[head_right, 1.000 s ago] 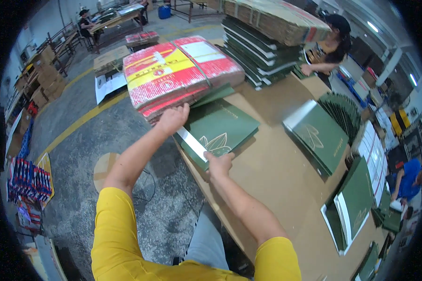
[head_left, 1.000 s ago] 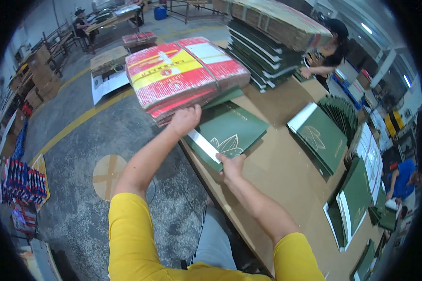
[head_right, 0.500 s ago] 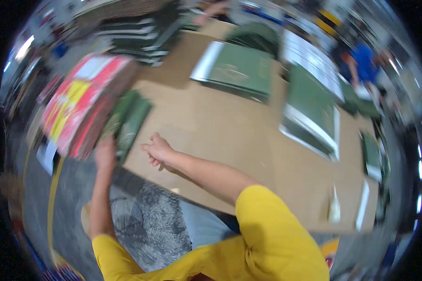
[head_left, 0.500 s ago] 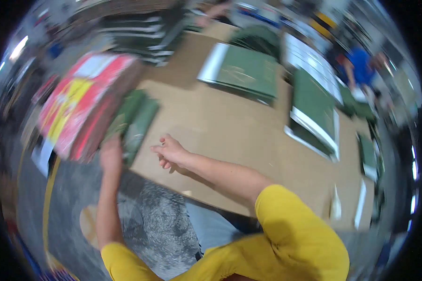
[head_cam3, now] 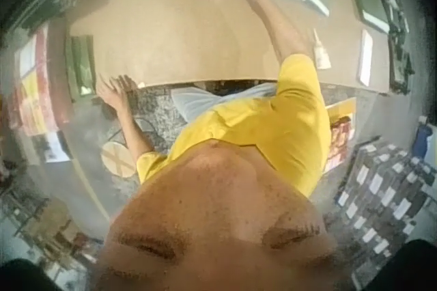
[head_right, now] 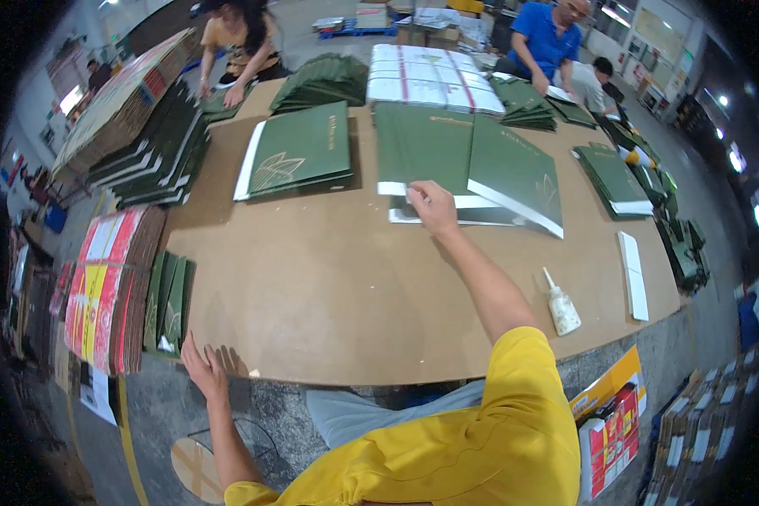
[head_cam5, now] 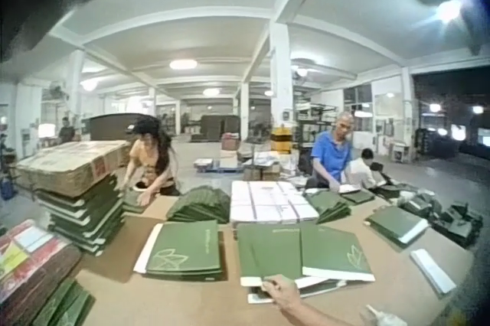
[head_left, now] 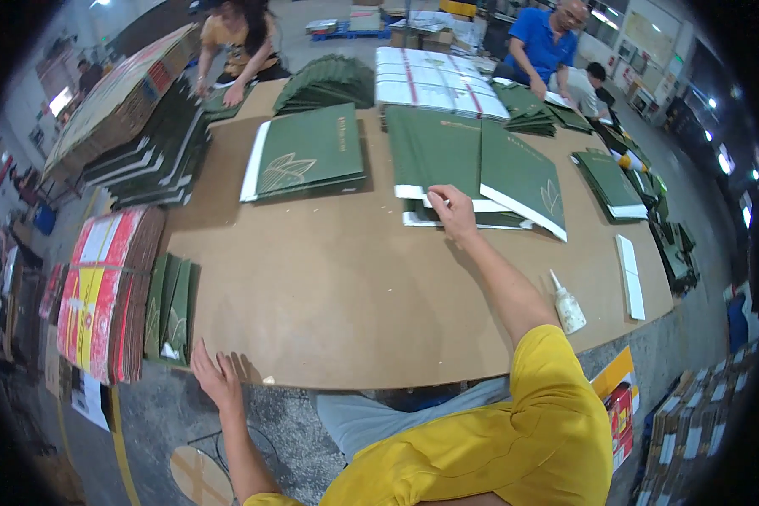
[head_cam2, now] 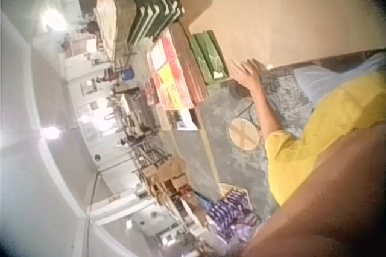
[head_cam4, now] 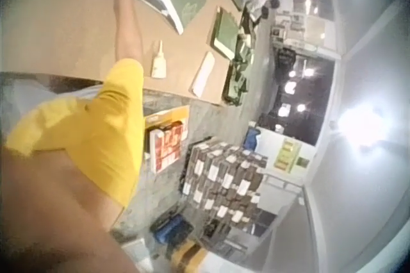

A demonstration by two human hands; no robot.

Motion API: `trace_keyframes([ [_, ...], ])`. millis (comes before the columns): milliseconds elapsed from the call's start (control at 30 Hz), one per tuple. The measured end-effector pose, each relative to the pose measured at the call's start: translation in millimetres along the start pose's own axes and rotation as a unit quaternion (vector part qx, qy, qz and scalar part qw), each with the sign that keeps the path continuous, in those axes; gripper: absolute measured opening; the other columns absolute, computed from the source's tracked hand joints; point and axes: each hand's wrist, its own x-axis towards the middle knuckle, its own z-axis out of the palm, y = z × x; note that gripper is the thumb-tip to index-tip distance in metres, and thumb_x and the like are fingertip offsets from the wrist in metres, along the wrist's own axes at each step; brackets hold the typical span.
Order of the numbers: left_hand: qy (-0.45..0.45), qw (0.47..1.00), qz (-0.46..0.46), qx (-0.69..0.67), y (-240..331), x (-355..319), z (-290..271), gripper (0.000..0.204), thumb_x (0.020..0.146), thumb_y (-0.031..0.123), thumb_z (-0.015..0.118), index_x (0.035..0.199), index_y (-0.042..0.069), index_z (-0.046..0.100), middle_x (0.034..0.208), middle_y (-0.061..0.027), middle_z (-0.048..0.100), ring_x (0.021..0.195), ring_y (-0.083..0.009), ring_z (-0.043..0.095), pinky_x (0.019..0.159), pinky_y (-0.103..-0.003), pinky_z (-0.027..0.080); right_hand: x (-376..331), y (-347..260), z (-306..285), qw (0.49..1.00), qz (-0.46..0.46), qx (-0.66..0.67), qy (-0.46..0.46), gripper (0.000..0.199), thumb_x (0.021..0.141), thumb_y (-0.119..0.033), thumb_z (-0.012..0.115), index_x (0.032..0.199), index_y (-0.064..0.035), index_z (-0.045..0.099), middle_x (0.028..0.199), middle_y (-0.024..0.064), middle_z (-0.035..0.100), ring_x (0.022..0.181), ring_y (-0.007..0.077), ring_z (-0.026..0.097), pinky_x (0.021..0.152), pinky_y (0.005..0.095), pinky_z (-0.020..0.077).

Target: Applying glue to paper packaging components and folding them at a workstation.

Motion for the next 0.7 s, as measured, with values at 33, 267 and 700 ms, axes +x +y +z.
trace_keyframes([
  [33, -0.002, 1.0, 0.016, 0.008, 6, 4, 2, 0.046, 0.087, 0.006, 0.053, 0.131, -0.003, 0.041, 0.124, -0.0221, 0.049, 0.115, -0.0392, 0.044, 0.1, -0.045, 0.034, 3, 4, -13, 1.0, 0.005, -0.002, 0.014, 0.029, 0.083, -0.024, 0.064, 0.103, -0.0039, 0.062, 0.098, 0.0139, 0.062, 0.096, 0.0285, 0.056, 0.084, 0.035, 0.044],
  [267, -0.022, 0.999, 0.026, 0.016, 14, 3, -11, 0.043, 0.09, 0.008, 0.049, 0.132, -0.002, 0.044, 0.127, -0.0208, 0.05, 0.116, -0.0375, 0.046, 0.098, -0.044, 0.036, 28, 104, -158, 0.88, 0.173, -0.346, 0.275, 0.076, 0.077, -0.053, 0.063, 0.134, -0.006, 0.041, 0.141, 0.0189, 0.032, 0.129, 0.036, 0.032, 0.103, 0.0474, 0.0307],
  [700, -0.039, 0.992, 0.098, -0.064, 91, 23, 27, 0.04, 0.085, 0.0, 0.055, 0.125, 0.0, 0.05, 0.117, -0.0199, 0.056, 0.11, -0.0376, 0.052, 0.093, -0.043, 0.041, -43, 182, -222, 0.899, 0.129, -0.416, 0.048, 0.023, 0.082, -0.023, 0.054, 0.099, -0.0122, 0.066, 0.091, 0.0191, 0.064, 0.082, 0.0387, 0.061, 0.069, 0.0466, 0.0482],
])
